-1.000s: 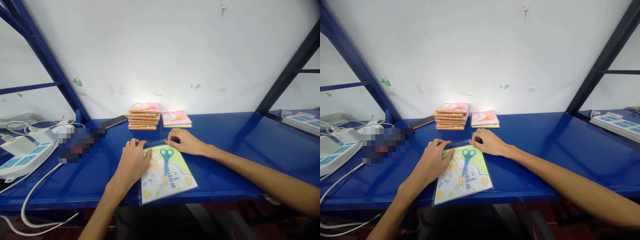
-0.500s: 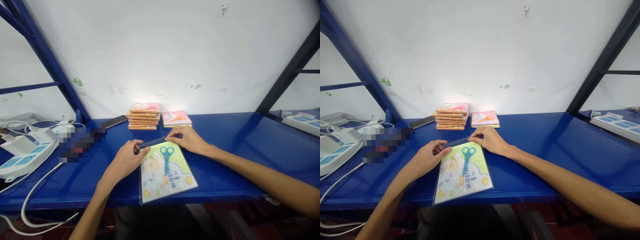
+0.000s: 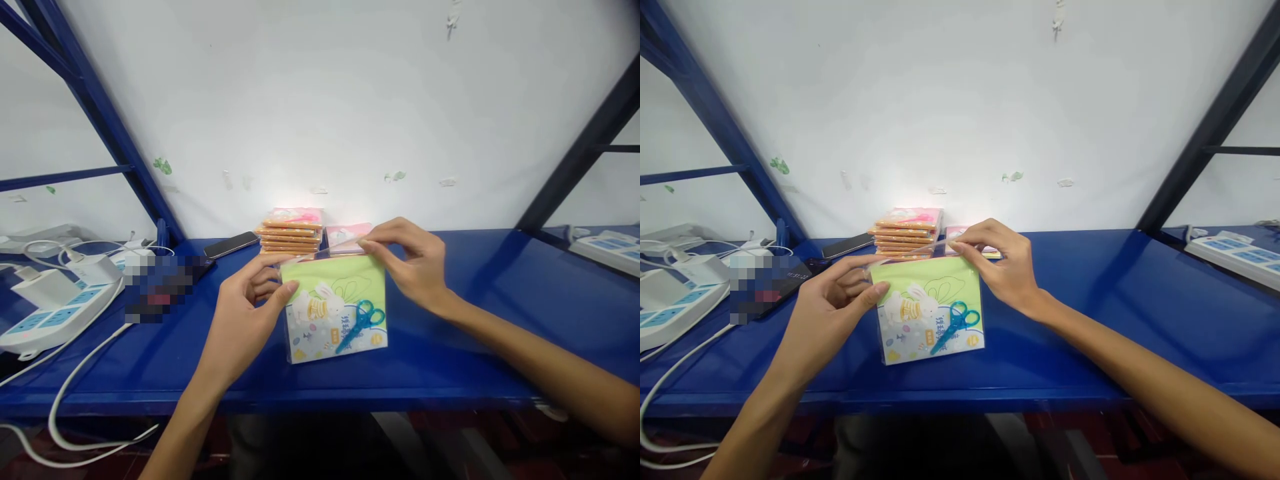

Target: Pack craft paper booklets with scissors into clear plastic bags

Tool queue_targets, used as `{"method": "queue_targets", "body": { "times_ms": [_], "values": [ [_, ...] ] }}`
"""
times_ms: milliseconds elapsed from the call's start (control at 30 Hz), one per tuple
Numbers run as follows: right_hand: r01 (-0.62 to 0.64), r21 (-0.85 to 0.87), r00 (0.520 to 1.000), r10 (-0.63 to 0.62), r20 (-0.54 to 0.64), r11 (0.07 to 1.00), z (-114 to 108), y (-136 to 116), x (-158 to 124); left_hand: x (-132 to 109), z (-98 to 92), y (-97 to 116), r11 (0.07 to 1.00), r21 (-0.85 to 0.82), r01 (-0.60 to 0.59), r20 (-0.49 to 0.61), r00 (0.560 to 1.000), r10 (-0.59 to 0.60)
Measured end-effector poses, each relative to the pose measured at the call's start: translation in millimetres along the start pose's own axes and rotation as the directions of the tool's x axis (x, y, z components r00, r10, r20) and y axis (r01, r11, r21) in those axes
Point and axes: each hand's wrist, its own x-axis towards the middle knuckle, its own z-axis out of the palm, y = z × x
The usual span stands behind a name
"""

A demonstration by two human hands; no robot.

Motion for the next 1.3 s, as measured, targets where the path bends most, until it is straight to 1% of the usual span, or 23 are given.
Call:
{"method": "queue_targets", "body": {
  "times_ms": [100,167,267,333,367,467,567,633,767,867,933,1067,1200,1300],
  "values": [
    [-0.029,0.026,0.995,0.027,0.093,0.999,4,3,-1,2,-1.6,-5,0.998,0.035,0.042,0.001,0.999,-0.042],
    [-0.09,0.052,0.982,0.08,0.174,0.995,8,9,-3,5,-2.1,-11,0.994,0.08,0.072,-0.005,0.997,-0.072],
    [-0.225,0.114,0.939,0.184,0.292,0.968,14,21,-6,9,-3.2,-19,0.976,0.186,0.112,-0.013,0.994,-0.111],
    [-0.288,0.135,0.902,0.221,0.371,0.948,16,28,-9,12,-5.0,-24,0.96,0.245,0.139,0.005,0.989,-0.145],
    [-0.299,0.129,0.884,0.224,0.411,0.945,18,31,-10,13,-6.3,-27,0.949,0.278,0.147,0.02,0.987,-0.159],
    [-0.257,0.038,0.832,0.201,0.517,0.966,20,40,-14,14,-9.7,-36,0.888,0.442,0.125,0.04,0.986,-0.159],
    [-0.144,-0.047,0.8,0.144,0.583,0.988,21,44,-16,15,-11.1,-46,0.757,0.653,0.039,0.059,0.993,-0.102],
    [-0.077,-0.075,0.788,0.106,0.607,0.994,22,44,-18,16,-10.7,-51,0.689,0.724,-0.012,0.076,0.995,-0.063],
    [-0.012,-0.139,0.782,0.096,0.616,0.99,23,40,-22,14,-6.3,-58,0.667,0.741,-0.078,0.112,0.994,-0.008],
    [0.011,-0.169,0.778,0.098,0.62,0.986,24,36,-23,12,-0.8,-58,0.639,0.741,-0.205,0.224,0.973,0.053],
    [0.025,-0.181,0.776,0.095,0.624,0.983,24,35,-24,11,2.4,-56,0.611,0.745,-0.269,0.294,0.954,0.063],
    [0.02,-0.188,0.771,0.105,0.629,0.982,25,34,-24,11,5.2,-52,0.564,0.764,-0.313,0.342,0.938,0.057],
    [0.034,-0.208,0.765,0.108,0.635,0.978,25,34,-24,11,5.1,-51,0.549,0.769,-0.328,0.35,0.934,0.069],
    [0.057,-0.2,0.765,0.086,0.638,0.978,25,35,-25,10,5.6,-51,0.537,0.774,-0.334,0.353,0.933,0.072]
  ]
}}
